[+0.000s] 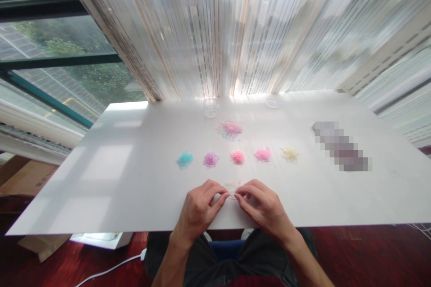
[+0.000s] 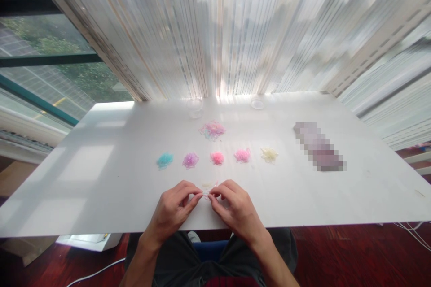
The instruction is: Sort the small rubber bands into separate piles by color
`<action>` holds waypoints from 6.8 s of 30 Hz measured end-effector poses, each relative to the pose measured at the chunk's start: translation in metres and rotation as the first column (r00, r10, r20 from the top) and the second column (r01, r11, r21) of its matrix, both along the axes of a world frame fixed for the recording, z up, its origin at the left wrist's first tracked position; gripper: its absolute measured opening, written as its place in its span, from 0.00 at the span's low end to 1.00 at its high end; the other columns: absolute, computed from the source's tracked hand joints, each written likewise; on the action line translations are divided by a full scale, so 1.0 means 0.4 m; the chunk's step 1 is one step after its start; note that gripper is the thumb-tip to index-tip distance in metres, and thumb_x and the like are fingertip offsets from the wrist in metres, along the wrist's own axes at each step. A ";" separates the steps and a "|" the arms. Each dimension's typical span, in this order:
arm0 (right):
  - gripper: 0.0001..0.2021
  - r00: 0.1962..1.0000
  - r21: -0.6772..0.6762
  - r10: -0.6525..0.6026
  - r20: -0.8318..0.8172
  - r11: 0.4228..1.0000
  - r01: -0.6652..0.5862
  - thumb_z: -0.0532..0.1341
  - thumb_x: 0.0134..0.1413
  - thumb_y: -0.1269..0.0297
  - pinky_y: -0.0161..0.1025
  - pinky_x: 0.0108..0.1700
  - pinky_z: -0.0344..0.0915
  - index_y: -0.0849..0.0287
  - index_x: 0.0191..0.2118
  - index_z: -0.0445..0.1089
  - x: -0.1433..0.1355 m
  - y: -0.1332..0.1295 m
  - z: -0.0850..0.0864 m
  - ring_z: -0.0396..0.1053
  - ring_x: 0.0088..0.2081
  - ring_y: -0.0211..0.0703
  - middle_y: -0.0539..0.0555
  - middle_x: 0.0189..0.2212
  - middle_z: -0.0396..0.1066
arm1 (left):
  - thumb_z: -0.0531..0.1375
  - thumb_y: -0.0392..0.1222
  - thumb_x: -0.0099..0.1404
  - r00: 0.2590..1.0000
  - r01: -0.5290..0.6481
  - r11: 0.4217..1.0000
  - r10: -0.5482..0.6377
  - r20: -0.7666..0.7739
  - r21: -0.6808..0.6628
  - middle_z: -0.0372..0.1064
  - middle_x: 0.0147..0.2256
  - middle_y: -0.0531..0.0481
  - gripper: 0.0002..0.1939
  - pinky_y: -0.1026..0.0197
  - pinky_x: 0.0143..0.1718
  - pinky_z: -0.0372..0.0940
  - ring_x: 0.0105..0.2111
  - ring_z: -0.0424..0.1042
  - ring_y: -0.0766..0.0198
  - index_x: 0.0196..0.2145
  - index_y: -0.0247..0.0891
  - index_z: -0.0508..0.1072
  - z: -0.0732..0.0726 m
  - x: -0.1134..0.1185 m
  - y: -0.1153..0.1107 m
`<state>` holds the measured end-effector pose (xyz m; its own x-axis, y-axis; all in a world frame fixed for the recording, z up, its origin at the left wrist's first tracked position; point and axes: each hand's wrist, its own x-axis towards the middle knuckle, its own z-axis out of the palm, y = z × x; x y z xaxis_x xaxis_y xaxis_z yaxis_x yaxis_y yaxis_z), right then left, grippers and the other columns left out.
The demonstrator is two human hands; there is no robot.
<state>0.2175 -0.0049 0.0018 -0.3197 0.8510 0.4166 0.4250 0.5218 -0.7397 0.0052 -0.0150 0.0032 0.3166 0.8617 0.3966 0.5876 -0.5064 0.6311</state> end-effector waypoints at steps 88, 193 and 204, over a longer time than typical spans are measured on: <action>0.07 1.000 -0.085 -0.008 -0.017 0.996 0.007 0.58 0.68 0.70 0.37 0.37 0.70 0.54 0.41 0.73 0.002 -0.002 -0.003 0.72 0.32 0.41 0.52 0.33 0.72 | 0.66 0.42 0.66 0.685 -0.614 0.765 0.639 -0.349 0.195 0.74 0.28 0.55 0.04 0.65 0.27 0.58 0.24 0.70 0.65 0.38 0.42 0.79 0.016 -0.187 0.074; 0.04 0.993 -0.036 -0.116 -0.009 0.993 0.116 0.61 0.63 0.71 0.37 0.37 0.73 0.54 0.39 0.72 0.001 0.005 -0.011 0.73 0.33 0.42 0.52 0.33 0.73 | 0.59 0.34 0.73 1.000 -0.006 1.000 0.006 0.028 0.006 0.78 0.37 0.51 0.05 0.65 0.35 0.71 0.30 0.76 0.66 0.43 0.40 0.74 0.000 0.030 0.021; 0.03 0.994 -0.093 -0.099 -0.043 0.991 0.094 0.63 0.61 0.71 0.36 0.35 0.70 0.55 0.36 0.72 0.010 0.006 0.002 0.72 0.32 0.40 0.51 0.31 0.73 | 0.60 0.34 0.73 0.999 -0.004 1.000 0.003 0.043 0.010 0.78 0.37 0.51 0.04 0.65 0.35 0.71 0.31 0.76 0.66 0.43 0.40 0.74 0.000 0.031 0.020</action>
